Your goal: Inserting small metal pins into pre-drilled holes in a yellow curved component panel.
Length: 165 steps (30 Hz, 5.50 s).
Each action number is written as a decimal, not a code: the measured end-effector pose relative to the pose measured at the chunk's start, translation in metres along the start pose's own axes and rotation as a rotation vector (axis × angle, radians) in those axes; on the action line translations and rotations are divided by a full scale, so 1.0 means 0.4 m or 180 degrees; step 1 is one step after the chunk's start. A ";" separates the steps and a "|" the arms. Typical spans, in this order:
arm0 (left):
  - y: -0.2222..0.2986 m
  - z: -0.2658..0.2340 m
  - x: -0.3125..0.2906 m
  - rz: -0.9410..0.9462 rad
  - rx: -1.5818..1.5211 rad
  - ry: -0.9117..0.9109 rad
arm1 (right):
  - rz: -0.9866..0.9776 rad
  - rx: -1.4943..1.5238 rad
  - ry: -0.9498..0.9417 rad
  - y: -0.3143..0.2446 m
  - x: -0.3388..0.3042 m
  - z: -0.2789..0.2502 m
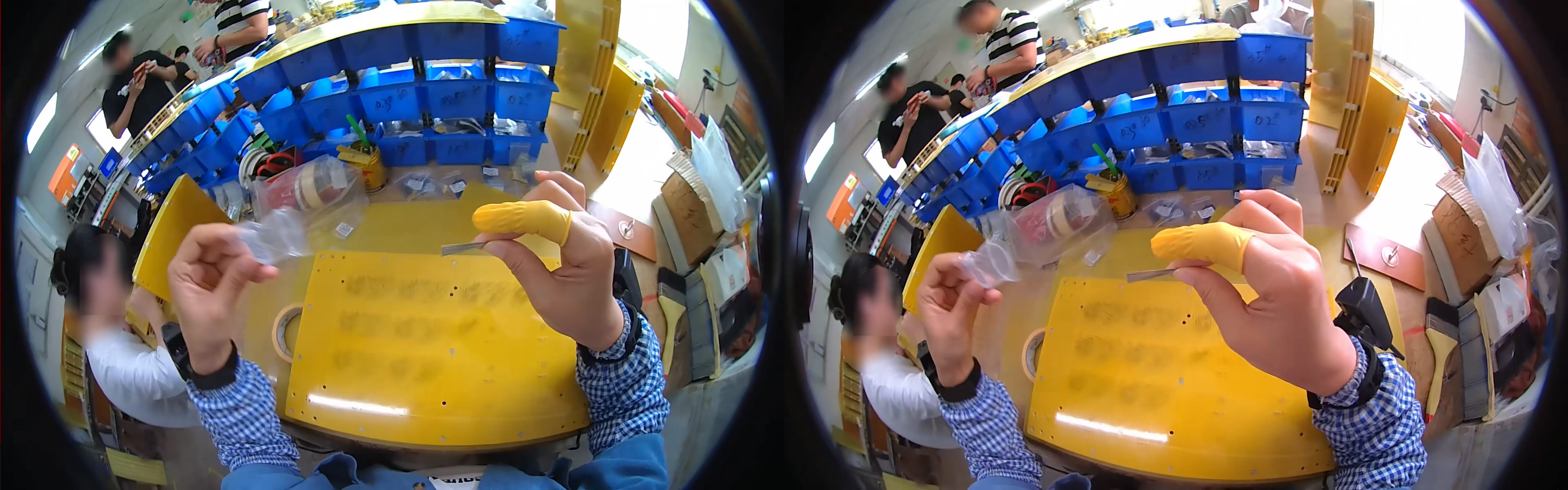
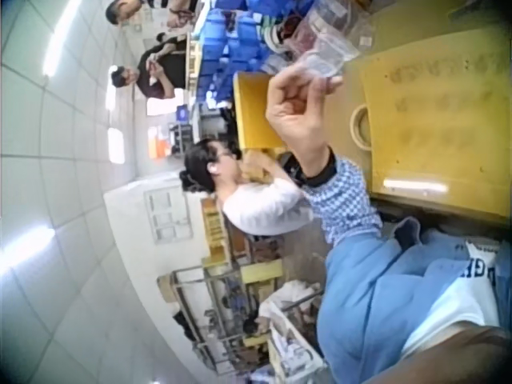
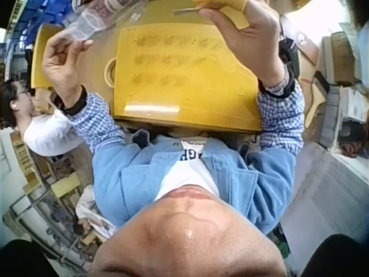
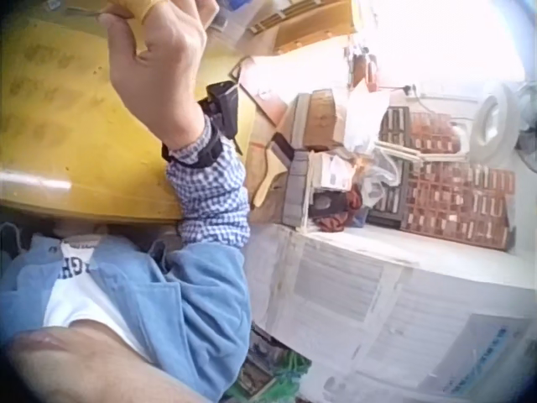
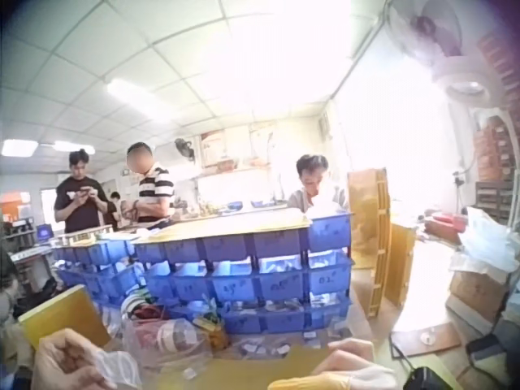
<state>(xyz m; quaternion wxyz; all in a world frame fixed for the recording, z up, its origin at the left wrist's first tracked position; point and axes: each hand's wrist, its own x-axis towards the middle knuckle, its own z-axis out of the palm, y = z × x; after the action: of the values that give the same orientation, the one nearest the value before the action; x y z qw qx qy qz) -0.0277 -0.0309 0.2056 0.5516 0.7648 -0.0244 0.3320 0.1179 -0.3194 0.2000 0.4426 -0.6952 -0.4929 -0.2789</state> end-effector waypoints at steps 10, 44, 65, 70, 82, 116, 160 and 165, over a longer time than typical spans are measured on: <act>-0.068 -0.017 0.042 0.0121 0.1889 -0.0771 | -0.0273 -0.0575 -0.0900 -0.057 -0.014 0.012; 0.042 0.261 -0.028 -0.0411 -0.0778 -0.1577 | 0.0083 0.1606 0.0148 -0.033 -0.097 0.063; -0.264 -0.193 -0.123 -0.1125 -0.0292 0.0641 | -0.1398 0.0132 -0.2075 0.080 -0.211 0.018; -0.327 -0.170 -0.128 -0.1455 -0.0597 0.0728 | -0.0044 0.1226 -0.2235 0.099 -0.186 0.012; -0.356 -0.097 -0.154 -0.1090 -0.0063 -0.0136 | -0.1235 0.0476 -0.1953 0.119 -0.200 0.038; -0.345 -0.108 -0.173 -0.1486 -0.0543 0.0038 | -0.1582 0.0247 -0.1695 0.146 -0.211 0.058; -0.356 -0.133 -0.174 -0.1346 -0.0055 -0.0065 | -0.0930 -0.0455 -0.2075 0.100 -0.242 0.017; -0.373 -0.136 -0.183 -0.1429 -0.0410 0.0050 | -0.0593 -0.0655 -0.2339 0.092 -0.215 0.017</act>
<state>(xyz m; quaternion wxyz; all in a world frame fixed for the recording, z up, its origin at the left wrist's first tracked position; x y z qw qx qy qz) -0.0508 0.0502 0.0522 0.6594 0.7117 0.1295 0.2047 0.1212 -0.3556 0.1135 0.1374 -0.7417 -0.6491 -0.0984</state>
